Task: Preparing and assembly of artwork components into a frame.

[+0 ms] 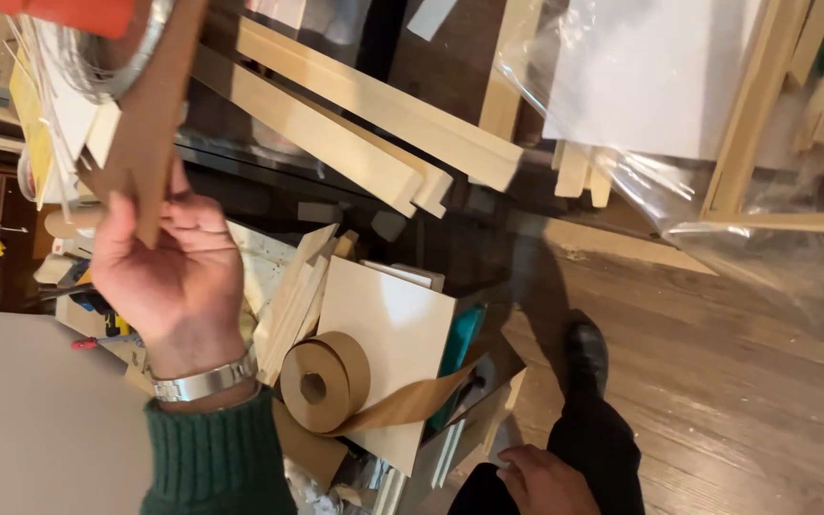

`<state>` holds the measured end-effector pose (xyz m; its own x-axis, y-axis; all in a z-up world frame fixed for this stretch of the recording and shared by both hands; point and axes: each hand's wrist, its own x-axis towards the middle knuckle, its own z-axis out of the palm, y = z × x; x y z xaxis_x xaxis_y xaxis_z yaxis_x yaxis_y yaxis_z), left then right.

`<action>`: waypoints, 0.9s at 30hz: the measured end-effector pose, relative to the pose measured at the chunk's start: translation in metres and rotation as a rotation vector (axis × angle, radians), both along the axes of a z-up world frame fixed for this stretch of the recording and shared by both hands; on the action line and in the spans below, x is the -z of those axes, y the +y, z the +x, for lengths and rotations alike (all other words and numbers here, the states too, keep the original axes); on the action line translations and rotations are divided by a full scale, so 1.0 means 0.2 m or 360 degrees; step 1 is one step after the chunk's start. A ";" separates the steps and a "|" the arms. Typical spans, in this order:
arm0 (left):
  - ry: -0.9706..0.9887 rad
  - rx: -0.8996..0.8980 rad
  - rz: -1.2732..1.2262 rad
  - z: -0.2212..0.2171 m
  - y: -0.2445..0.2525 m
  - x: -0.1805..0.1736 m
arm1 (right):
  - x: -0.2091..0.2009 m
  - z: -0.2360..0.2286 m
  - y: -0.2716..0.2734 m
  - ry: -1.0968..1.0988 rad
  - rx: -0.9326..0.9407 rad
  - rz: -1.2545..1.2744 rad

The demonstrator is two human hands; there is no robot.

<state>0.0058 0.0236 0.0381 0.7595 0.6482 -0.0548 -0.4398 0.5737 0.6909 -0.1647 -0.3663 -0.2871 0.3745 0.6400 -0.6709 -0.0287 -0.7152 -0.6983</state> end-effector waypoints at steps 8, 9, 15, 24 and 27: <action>0.0001 0.0032 -0.0047 0.00 0.03 0.02 | -0.23 0.11 -0.01 0.0158 0.0052 -0.0111; 0.0011 0.0021 -0.0065 0.02 0.00 0.01 | -0.25 0.12 -0.02 0.0134 0.0070 -0.0107; 0.0027 0.0067 0.0001 0.05 -0.02 0.05 | -0.29 0.13 -0.07 0.0121 0.0073 -0.0201; 0.0019 0.0064 0.0038 0.11 -0.06 -0.03 | -0.30 0.10 -0.13 0.0119 0.0045 -0.0291; -0.0003 0.0045 -0.0001 0.12 -0.05 -0.07 | -0.33 0.14 -0.10 0.0147 0.0040 -0.0268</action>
